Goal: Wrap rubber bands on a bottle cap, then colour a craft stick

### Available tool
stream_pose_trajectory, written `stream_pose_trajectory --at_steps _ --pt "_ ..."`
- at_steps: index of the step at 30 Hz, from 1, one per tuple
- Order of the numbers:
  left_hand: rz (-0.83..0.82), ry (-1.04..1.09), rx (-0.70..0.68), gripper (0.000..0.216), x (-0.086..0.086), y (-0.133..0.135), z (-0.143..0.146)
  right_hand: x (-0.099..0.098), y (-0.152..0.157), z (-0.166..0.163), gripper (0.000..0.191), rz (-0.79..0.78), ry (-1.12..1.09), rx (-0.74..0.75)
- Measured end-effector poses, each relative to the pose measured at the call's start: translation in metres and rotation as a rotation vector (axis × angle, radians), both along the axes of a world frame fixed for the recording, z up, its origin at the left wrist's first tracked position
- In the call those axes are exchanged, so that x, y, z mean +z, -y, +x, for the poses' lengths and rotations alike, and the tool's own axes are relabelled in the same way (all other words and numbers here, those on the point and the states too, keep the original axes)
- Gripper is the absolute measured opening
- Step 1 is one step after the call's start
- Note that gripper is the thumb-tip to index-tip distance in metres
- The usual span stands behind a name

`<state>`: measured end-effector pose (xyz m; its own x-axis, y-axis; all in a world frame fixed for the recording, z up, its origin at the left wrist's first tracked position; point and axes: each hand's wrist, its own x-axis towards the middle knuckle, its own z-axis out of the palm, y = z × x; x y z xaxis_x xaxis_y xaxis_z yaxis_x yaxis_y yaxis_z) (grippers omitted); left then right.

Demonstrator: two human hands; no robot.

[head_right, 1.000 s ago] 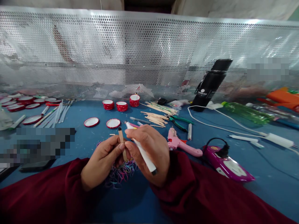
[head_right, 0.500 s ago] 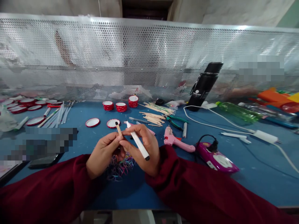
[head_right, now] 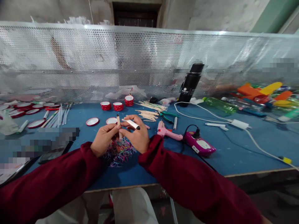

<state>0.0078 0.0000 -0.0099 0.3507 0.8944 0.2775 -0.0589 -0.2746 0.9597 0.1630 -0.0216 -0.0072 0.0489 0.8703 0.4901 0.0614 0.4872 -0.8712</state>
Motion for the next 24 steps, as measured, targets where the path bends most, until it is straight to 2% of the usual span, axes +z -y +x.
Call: stream_pose_trajectory --at_steps 6,14,24 --pt "0.085 -0.097 -0.028 0.050 -0.0013 -0.0057 -0.0021 -0.0054 -0.0030 0.0009 0.049 0.009 -0.039 0.000" --pt "0.247 -0.245 0.030 0.052 -0.0025 -0.0064 -0.0021 -0.0085 -0.0078 0.0039 0.050 -0.024 -0.115 0.072" --pt "0.385 -0.400 0.100 0.046 0.0004 -0.0060 -0.0036 -0.0072 -0.0083 0.0044 0.047 -0.026 -0.095 0.000"
